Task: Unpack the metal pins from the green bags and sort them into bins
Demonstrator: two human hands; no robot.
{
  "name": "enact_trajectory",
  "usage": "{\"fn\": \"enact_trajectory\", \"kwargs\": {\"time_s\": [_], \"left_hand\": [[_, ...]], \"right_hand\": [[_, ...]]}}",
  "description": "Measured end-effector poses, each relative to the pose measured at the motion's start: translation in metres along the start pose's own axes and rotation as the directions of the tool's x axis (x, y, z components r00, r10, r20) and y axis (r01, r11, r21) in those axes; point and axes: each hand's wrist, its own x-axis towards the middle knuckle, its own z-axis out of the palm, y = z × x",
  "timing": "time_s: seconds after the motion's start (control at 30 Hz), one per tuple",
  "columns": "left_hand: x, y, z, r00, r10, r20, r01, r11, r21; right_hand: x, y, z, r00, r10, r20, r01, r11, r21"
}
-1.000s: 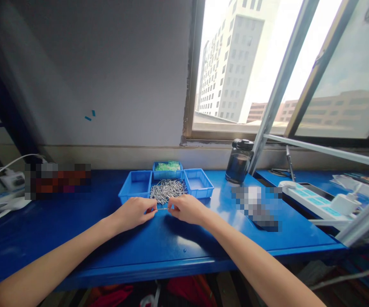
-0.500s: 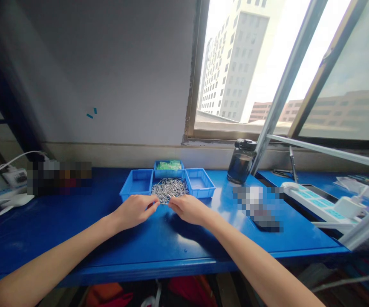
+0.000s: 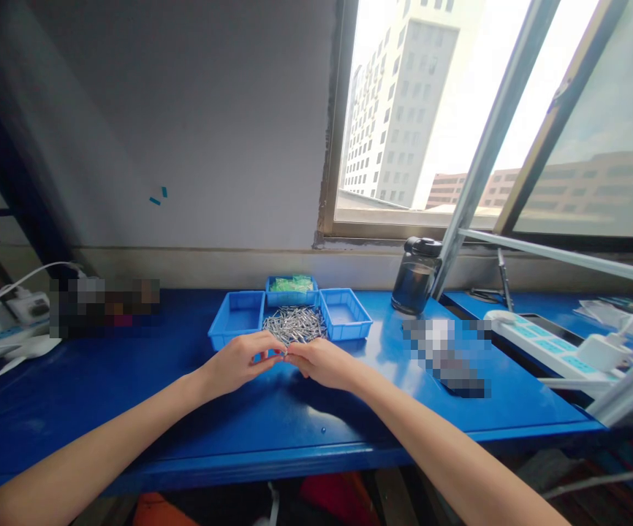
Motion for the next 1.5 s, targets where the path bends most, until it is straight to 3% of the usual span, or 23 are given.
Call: {"fn": "enact_trajectory", "kwargs": {"time_s": [0.33,0.7,1.0,1.2,1.5], "left_hand": [[-0.002,0.008,0.001,1.000,0.024,-0.011,-0.024,1.000,0.011],[-0.003,0.011,-0.004,0.989,-0.133,0.067,0.128,0.989,0.076],[-0.002,0.008,-0.001,0.992,-0.114,0.060,0.101,0.978,0.184],[-0.003,0.002,-0.001,0.995,-0.089,0.054,0.072,0.961,0.268],[-0.002,0.002,0.000,0.991,-0.116,0.069,0.089,0.948,0.306]], "right_hand": [[0.001,-0.006,0.001,0.999,0.001,0.034,0.001,0.996,-0.084],[0.000,0.000,0.002,0.999,0.040,-0.022,-0.043,0.990,-0.133],[0.000,0.000,0.001,1.000,-0.005,0.002,0.005,0.991,-0.135],[-0.001,0.002,-0.003,0.996,0.043,-0.073,-0.058,0.974,-0.217],[0.000,0.004,-0.002,0.990,0.103,-0.095,-0.120,0.975,-0.187]]}}
